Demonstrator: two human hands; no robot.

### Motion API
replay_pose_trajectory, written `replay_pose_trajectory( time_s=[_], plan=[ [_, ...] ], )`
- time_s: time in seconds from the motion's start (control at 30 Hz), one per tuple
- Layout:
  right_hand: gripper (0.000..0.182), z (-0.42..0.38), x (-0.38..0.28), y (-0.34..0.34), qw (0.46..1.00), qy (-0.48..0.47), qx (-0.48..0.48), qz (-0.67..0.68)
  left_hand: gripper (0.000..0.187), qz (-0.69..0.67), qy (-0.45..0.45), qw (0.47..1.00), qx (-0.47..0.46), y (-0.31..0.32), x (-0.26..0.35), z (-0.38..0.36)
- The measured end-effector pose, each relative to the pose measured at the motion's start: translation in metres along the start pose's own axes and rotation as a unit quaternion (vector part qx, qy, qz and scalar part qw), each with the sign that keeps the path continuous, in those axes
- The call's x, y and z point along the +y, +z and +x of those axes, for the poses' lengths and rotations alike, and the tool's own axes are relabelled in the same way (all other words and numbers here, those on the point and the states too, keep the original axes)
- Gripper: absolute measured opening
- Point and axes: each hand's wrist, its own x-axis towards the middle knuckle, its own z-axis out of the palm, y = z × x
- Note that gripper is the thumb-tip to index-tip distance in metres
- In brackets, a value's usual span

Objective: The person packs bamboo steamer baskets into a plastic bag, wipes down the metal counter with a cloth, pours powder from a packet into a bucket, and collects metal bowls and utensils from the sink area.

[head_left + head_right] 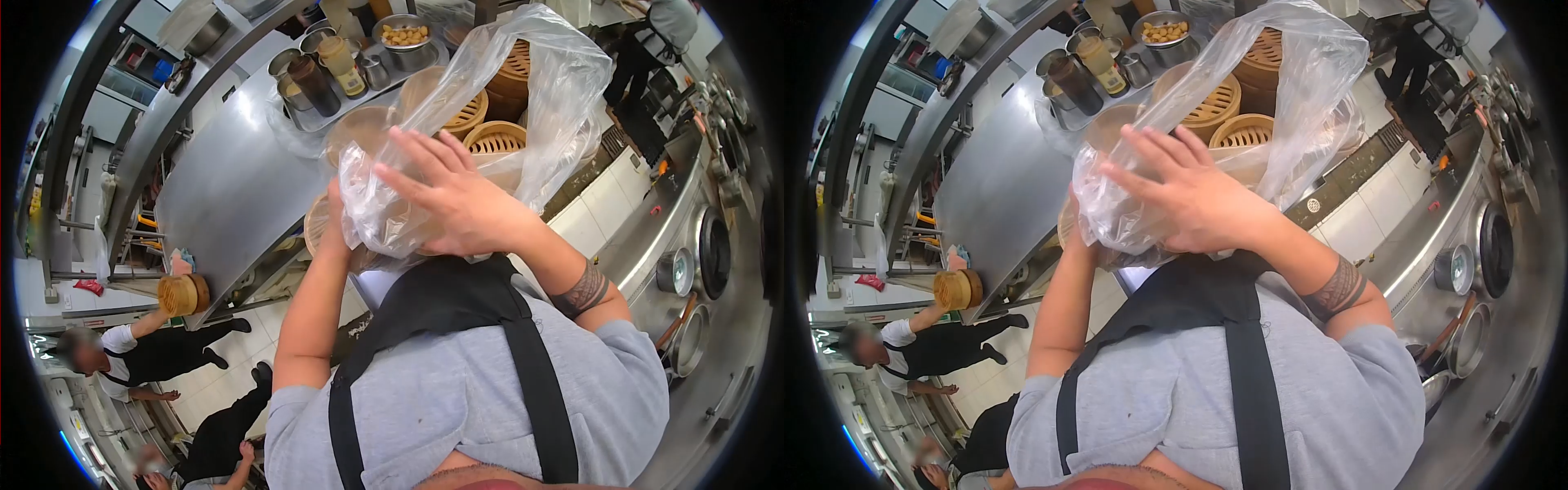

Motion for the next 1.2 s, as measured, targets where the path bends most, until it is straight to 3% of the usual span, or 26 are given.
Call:
replay_pose_trajectory(
  time_s=[0.07, 0.13, 0.23, 0.27, 0.33, 0.43, 0.47, 0.5, 0.57, 0.8, 0.87, 0.9, 0.93, 0.97, 1.0, 1.03, 1.07, 1.1, 1.13, 1.17, 1.2],
  plan=[
    [0.109, -0.004, 0.010, 0.010, 0.991, 0.077, -0.007, -0.111, 0.021, 0.060, 0.018, 0.998, -0.002, -0.012, -0.006, 0.002],
    [0.105, -0.005, 0.012, 0.015, 0.991, 0.094, 0.019, -0.090, 0.020, 0.119, 0.039, 0.992, -0.034, -0.018, -0.007, 0.004],
    [0.096, 0.001, 0.019, 0.023, 0.988, 0.094, 0.113, -0.049, 0.017, 0.030, -0.012, 0.999, -0.028, -0.019, -0.009, 0.008],
    [0.096, 0.004, 0.017, 0.022, 0.990, 0.084, 0.105, -0.046, 0.017, 0.024, -0.004, 1.000, -0.019, -0.024, -0.014, 0.013],
    [0.094, 0.013, 0.013, 0.017, 0.984, 0.080, 0.156, -0.031, 0.022, 0.273, 0.107, 0.956, -0.013, -0.025, -0.019, 0.015],
    [0.082, 0.022, 0.015, 0.019, 0.986, 0.082, 0.147, -0.009, 0.034, 0.303, 0.098, 0.945, -0.074, -0.019, -0.005, 0.006],
    [0.075, 0.026, 0.015, 0.018, 0.987, 0.071, 0.138, -0.033, 0.038, 0.380, 0.194, 0.898, -0.110, -0.010, 0.003, 0.001],
    [0.066, 0.029, 0.015, 0.019, 0.988, 0.063, 0.136, -0.045, 0.039, 0.490, 0.360, 0.786, -0.112, -0.011, 0.005, 0.004],
    [0.051, 0.037, 0.009, 0.021, 0.988, 0.034, 0.139, -0.057, 0.035, 0.520, 0.359, 0.770, -0.088, -0.012, 0.005, 0.004],
    [0.037, 0.051, 0.001, 0.018, 0.988, 0.023, 0.146, -0.045, 0.042, 0.493, 0.333, 0.799, -0.087, 0.001, 0.010, -0.007],
    [0.035, 0.054, -0.006, 0.010, 0.983, -0.008, 0.177, -0.055, 0.056, 0.289, 0.214, 0.923, -0.134, -0.014, -0.017, 0.021],
    [0.033, 0.053, -0.011, 0.002, 0.977, -0.024, 0.189, -0.097, 0.051, 0.244, 0.191, 0.947, -0.090, -0.025, -0.017, 0.017],
    [0.033, 0.048, -0.014, -0.007, 0.975, 0.002, 0.192, -0.115, 0.046, 0.420, 0.321, 0.846, -0.071, -0.020, 0.025, -0.025],
    [0.034, 0.037, -0.015, -0.020, 0.985, 0.040, 0.158, -0.053, 0.046, 0.406, 0.295, 0.862, -0.069, -0.029, 0.043, -0.048],
    [0.035, 0.022, -0.010, -0.035, 0.988, 0.079, 0.132, 0.010, 0.044, 0.443, 0.348, 0.825, -0.047, -0.032, 0.063, -0.068],
    [0.035, -0.008, 0.000, -0.047, 0.984, 0.130, 0.064, 0.106, 0.043, 0.403, 0.277, 0.871, 0.041, -0.037, 0.067, -0.091],
    [0.031, -0.032, -0.004, -0.058, 0.952, 0.213, -0.041, 0.215, 0.038, 0.512, 0.382, 0.768, 0.056, -0.039, 0.090, -0.106],
    [0.031, -0.038, -0.011, -0.067, 0.957, 0.163, -0.143, 0.191, 0.033, 0.541, 0.341, 0.764, 0.087, -0.055, 0.100, -0.130],
    [0.033, -0.037, -0.018, -0.073, 0.948, 0.103, -0.247, 0.170, 0.029, 0.483, 0.343, 0.803, 0.061, -0.078, 0.103, -0.145],
    [0.038, -0.041, -0.025, -0.070, 0.936, 0.123, -0.284, 0.169, 0.033, 0.534, 0.245, 0.799, 0.124, -0.077, 0.114, -0.165],
    [0.044, -0.044, -0.030, -0.064, 0.921, 0.139, -0.321, 0.170, 0.039, 0.646, 0.087, 0.740, 0.167, -0.078, 0.127, -0.184]
  ],
)
